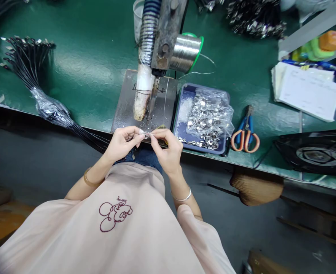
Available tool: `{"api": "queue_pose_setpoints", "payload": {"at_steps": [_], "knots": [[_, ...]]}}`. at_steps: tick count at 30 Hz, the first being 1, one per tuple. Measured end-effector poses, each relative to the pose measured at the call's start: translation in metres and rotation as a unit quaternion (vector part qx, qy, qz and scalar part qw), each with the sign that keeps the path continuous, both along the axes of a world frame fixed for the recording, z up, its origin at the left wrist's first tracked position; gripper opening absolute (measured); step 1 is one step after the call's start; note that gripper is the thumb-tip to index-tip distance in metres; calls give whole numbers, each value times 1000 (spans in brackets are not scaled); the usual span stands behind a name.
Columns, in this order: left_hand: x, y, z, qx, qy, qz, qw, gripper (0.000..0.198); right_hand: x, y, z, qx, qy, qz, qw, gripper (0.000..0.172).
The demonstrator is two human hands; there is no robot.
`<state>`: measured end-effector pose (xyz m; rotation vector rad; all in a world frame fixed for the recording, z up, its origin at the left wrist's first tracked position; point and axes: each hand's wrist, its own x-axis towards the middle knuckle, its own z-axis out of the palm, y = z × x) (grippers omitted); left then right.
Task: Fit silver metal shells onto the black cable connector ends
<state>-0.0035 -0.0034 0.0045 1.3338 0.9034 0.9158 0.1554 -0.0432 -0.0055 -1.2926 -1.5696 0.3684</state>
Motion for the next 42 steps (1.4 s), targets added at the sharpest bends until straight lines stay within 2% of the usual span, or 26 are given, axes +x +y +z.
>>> {"api": "queue_pose_setpoints", "payload": {"at_steps": [2,4,8,10,15,18,27,42], "knots": [[-1,0,0,-24,-16,-26,999,38,1,0,-1,40,-54,7,998,10],[-1,-1,0,-23,-18,-15,999,40,0,0,-1,52,-84,5,995,9],[2,-4,1,0,-20,26,999,35,-3,1,1,-16,-32,-4,999,8],[3,-4,1,-7,-23,32,999,34,-4,1,1,-21,-14,-15,1000,8],[3,-1,1,-34,-39,28,998,36,-4,-1,-3,118,-102,-58,986,10],[4,0,-1,-38,-44,39,998,34,-5,-1,-7,147,-146,-52,977,15],[12,4,-6,-24,3,82,996,15,-7,3,-9,159,-171,-58,971,16],[15,7,0,-22,16,98,995,14,-9,6,-6,129,-137,-64,980,14]]}}
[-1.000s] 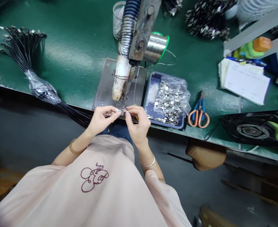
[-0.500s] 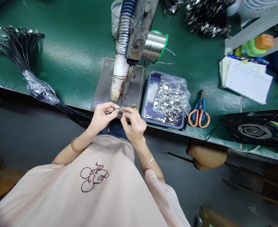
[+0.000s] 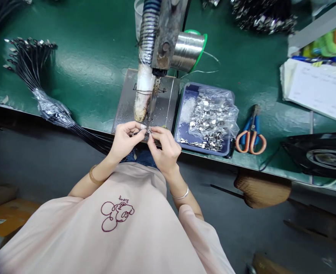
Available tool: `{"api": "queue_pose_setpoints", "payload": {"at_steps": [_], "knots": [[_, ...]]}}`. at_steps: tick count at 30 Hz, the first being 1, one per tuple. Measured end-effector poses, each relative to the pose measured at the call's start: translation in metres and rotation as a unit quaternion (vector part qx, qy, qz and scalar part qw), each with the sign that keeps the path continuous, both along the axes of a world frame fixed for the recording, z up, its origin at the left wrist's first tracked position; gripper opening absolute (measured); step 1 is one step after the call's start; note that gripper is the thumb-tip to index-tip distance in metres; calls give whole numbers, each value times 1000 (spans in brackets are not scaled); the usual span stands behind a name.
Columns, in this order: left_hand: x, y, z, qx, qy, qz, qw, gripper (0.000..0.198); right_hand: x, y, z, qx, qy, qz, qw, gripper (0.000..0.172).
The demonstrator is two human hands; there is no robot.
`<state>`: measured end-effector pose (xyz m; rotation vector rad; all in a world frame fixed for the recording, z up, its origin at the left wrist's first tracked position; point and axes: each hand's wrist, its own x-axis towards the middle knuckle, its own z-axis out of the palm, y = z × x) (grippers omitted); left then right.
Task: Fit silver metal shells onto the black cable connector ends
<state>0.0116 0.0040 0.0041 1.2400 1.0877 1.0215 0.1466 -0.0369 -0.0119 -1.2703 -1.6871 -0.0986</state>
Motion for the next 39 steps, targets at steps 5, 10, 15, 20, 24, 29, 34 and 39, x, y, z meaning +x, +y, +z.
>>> {"api": "queue_pose_setpoints", "payload": {"at_steps": [5,10,15,20,24,29,34,39], "knots": [[-2,-1,2,0,1,6,1000,13,-1,-1,2,-4,-11,-5,1000,13],[-4,-2,2,-8,17,-4,1000,11,0,-3,3,-5,-23,16,1000,15],[-5,-2,0,-4,23,-12,1000,11,1,-3,4,-7,-18,36,999,17],[-5,-3,-3,3,29,-15,999,12,3,-5,8,-42,11,45,998,15],[-16,-3,-3,-29,8,-114,993,21,16,-16,18,-112,135,32,984,6],[-38,3,0,-70,-23,-388,919,19,57,-15,27,-78,142,-116,980,21],[-34,0,3,45,77,-430,898,13,91,16,15,-279,-47,-134,950,14],[-15,-17,-6,102,147,-260,949,17,94,37,8,-334,-85,-126,930,8]]}}
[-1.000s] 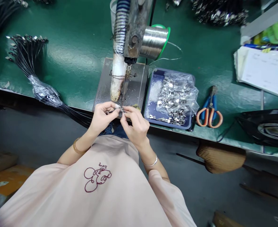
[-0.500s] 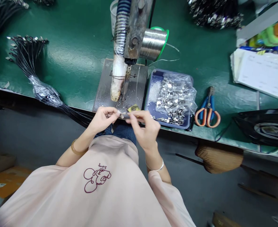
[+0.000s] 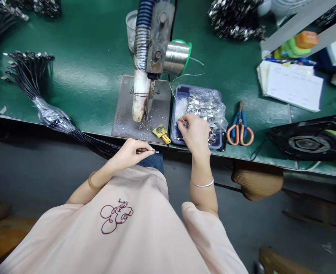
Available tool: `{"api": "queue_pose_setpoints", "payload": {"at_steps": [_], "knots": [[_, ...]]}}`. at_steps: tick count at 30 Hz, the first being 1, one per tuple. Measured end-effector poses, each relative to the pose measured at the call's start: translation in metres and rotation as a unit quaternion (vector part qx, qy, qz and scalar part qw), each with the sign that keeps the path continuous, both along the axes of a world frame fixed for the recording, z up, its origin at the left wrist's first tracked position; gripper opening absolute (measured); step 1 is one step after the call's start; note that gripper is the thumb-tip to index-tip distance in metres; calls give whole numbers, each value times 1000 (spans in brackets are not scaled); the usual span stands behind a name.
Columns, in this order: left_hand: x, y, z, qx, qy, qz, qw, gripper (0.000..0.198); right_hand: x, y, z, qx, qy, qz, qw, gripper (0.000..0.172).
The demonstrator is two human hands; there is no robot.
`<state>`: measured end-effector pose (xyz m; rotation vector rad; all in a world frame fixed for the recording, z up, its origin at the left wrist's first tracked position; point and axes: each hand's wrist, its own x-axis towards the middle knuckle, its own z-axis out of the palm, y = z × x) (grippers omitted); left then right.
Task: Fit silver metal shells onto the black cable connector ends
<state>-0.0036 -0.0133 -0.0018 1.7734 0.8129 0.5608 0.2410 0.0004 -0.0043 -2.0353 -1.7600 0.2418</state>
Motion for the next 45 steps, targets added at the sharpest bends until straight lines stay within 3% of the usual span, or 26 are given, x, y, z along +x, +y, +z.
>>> {"api": "queue_pose_setpoints", "payload": {"at_steps": [4,8,12,16,21,28,33,36,39,42,45], "knots": [[6,-4,-15,-104,-92,101,985,26,-3,-4,7,-25,0,8,1000,4],[6,1,-23,-161,-172,146,961,30,-9,-19,14,39,49,-50,997,6],[6,3,-20,-150,-167,194,955,29,-31,-38,20,150,219,-113,958,14],[9,0,-13,-92,-131,229,960,23,-51,-46,20,138,321,-87,933,17],[11,-4,-11,-61,-115,237,963,19,-30,-38,16,99,194,-151,964,10],[7,-2,-11,-81,-120,190,971,18,4,-29,16,-12,47,-30,998,8],[6,3,-13,-129,-143,160,968,27,3,-25,12,-33,30,-13,999,4],[7,2,-13,-114,-143,192,964,23,-6,-29,11,9,94,-46,995,6],[9,-2,-10,-63,-121,232,963,18,-26,-38,13,80,243,-74,964,14],[11,-5,-5,5,-83,255,963,18,-53,-47,15,87,347,-26,933,16],[12,-8,-1,75,-55,262,961,21,-77,-52,14,74,369,12,927,12]]}}
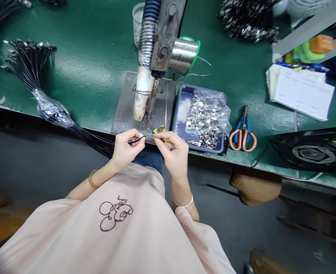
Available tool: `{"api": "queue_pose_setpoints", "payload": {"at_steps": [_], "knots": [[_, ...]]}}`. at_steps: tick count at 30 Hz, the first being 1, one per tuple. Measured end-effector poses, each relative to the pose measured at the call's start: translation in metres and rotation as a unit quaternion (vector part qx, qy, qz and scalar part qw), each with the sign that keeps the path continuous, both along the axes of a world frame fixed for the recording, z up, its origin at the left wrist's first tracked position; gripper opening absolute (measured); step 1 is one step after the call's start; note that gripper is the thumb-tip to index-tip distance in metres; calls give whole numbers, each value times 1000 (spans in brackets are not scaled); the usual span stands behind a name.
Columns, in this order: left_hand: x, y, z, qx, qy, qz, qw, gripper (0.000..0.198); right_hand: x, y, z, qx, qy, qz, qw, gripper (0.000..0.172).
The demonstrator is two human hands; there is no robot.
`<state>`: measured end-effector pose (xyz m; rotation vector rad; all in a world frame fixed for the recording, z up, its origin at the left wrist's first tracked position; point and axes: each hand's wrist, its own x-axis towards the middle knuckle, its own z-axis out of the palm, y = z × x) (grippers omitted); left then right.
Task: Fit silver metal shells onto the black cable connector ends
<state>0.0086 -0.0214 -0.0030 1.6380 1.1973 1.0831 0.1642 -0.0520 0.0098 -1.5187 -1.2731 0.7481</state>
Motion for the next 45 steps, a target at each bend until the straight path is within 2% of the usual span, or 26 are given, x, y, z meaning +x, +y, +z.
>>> {"api": "queue_pose_setpoints", "payload": {"at_steps": [3,7,13,21,24,27,29,32,35,36,38,41,45], "knots": [[1,-1,1,61,20,7,998,22,-14,-2,-3,3,-19,-20,1000,13],[3,-2,-2,127,36,14,991,23,-17,-3,-5,-10,-30,-32,999,13],[4,-2,-6,156,48,16,986,24,-15,-4,-2,-2,-42,-19,999,12],[2,-1,-2,107,46,-7,993,24,-16,-5,-4,12,-97,-7,995,10],[0,2,0,11,-8,-45,999,22,-15,-6,-6,27,-134,-10,991,11],[-4,5,1,-97,-83,-86,988,16,-11,-6,-5,51,-145,-27,988,16],[-7,6,2,-127,-117,-101,980,16,-8,-5,-3,62,-151,-20,986,16],[-11,7,4,-108,-124,-112,980,16,-3,0,0,36,-131,30,990,20],[-13,5,7,-16,-79,-114,990,13,-1,4,1,-15,-66,89,994,29],[-13,4,7,14,-63,-109,992,13,-2,3,0,-22,-56,89,994,30],[-12,2,7,37,-46,-90,994,13,-5,1,0,-3,-70,40,997,27],[-9,0,6,-10,-62,-71,996,10,-10,-5,0,53,-128,-26,990,16],[-10,2,5,-70,-98,-80,989,10,-13,-7,0,64,-167,12,984,15]]}}
